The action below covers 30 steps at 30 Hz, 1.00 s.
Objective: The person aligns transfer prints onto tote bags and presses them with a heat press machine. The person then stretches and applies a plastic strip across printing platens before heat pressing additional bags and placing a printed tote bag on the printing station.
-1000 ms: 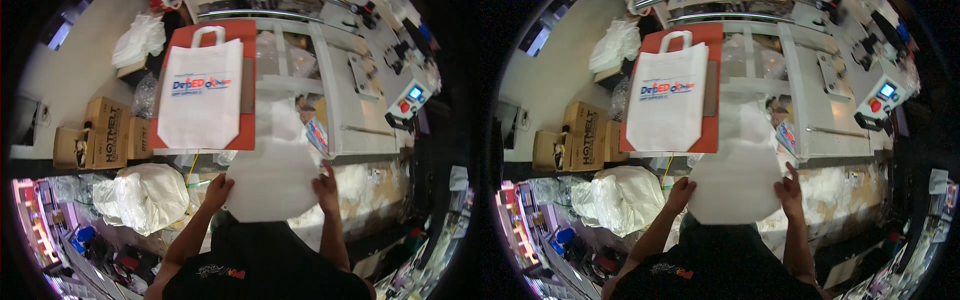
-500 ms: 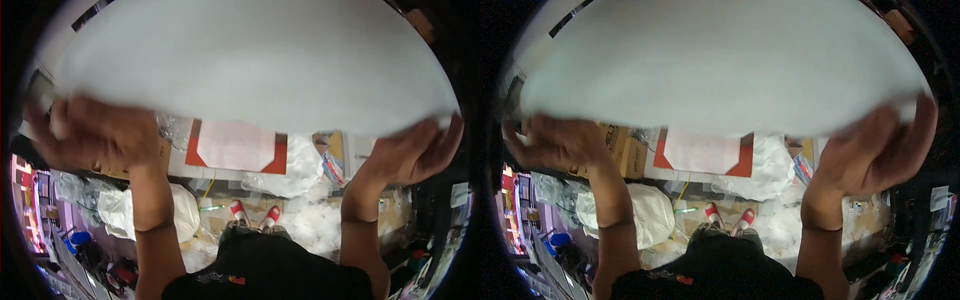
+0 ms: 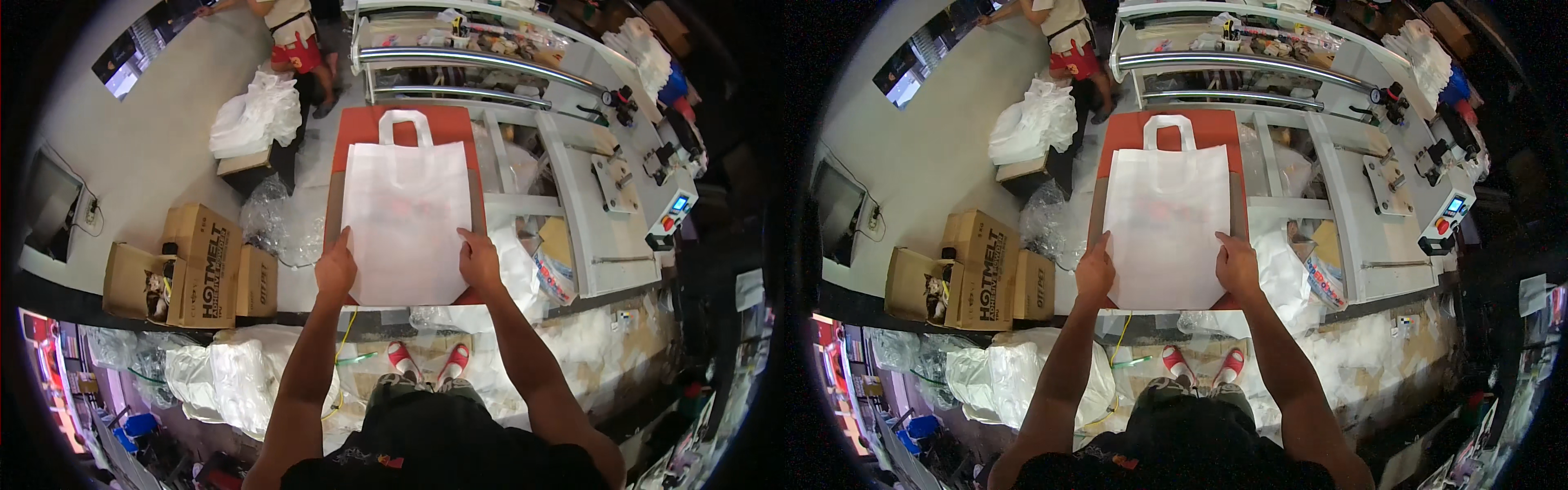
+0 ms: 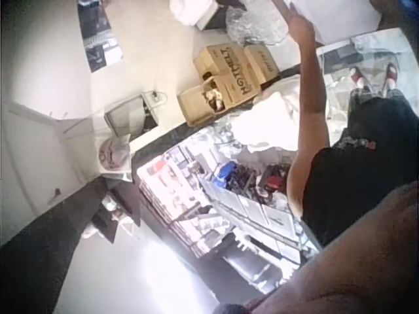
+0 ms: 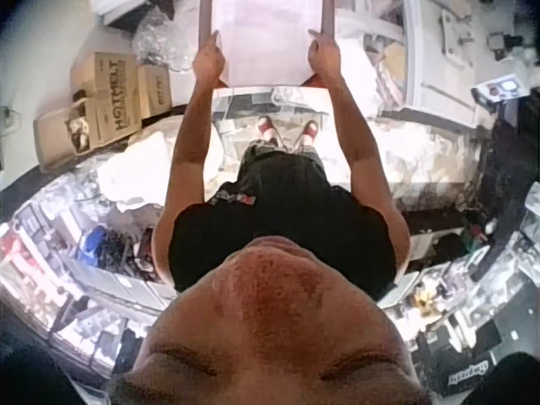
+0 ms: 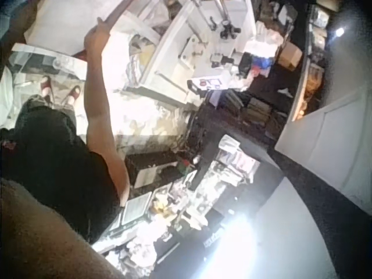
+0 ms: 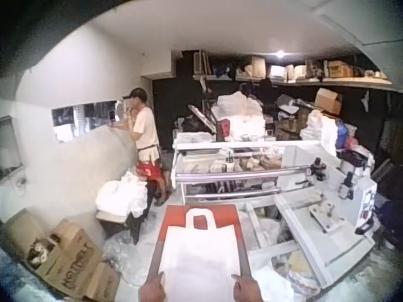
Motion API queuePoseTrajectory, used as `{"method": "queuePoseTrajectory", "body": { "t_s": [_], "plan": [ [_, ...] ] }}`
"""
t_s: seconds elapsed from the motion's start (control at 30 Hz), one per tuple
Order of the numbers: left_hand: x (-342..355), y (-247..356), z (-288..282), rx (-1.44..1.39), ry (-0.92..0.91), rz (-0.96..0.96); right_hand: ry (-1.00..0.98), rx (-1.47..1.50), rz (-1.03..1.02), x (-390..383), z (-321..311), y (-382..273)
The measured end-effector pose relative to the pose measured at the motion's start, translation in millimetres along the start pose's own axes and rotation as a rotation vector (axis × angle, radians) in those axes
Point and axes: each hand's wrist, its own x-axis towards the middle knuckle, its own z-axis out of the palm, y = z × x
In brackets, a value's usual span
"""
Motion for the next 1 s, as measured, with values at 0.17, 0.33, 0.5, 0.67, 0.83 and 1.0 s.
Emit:
{"method": "queuePoseTrajectory", "body": {
  "t_s": [0.17,0.33,0.5,0.67,0.83,1.0],
  "plan": [
    [-3,-22,7,0.028,0.062,0.066,-0.028,-0.059,0.005,-8,15,5],
    [-5,-3,-8,0.128,-0.019,0.007,-0.048,-0.202,0.087,-7,1,-19],
    [14,31,19,0.102,-0.003,0.437,-0.113,-0.308,-0.098,29,30,-43],
    [13,52,47,0.174,-0.186,0.380,-0.136,-0.473,-0.049,111,108,-9],
    [16,50,48,0.161,-0.204,0.374,-0.114,-0.514,0.072,225,161,-3],
    [20,49,47,0.126,-0.191,0.365,-0.096,-0.467,0.238,296,186,-4]
  ]
}}
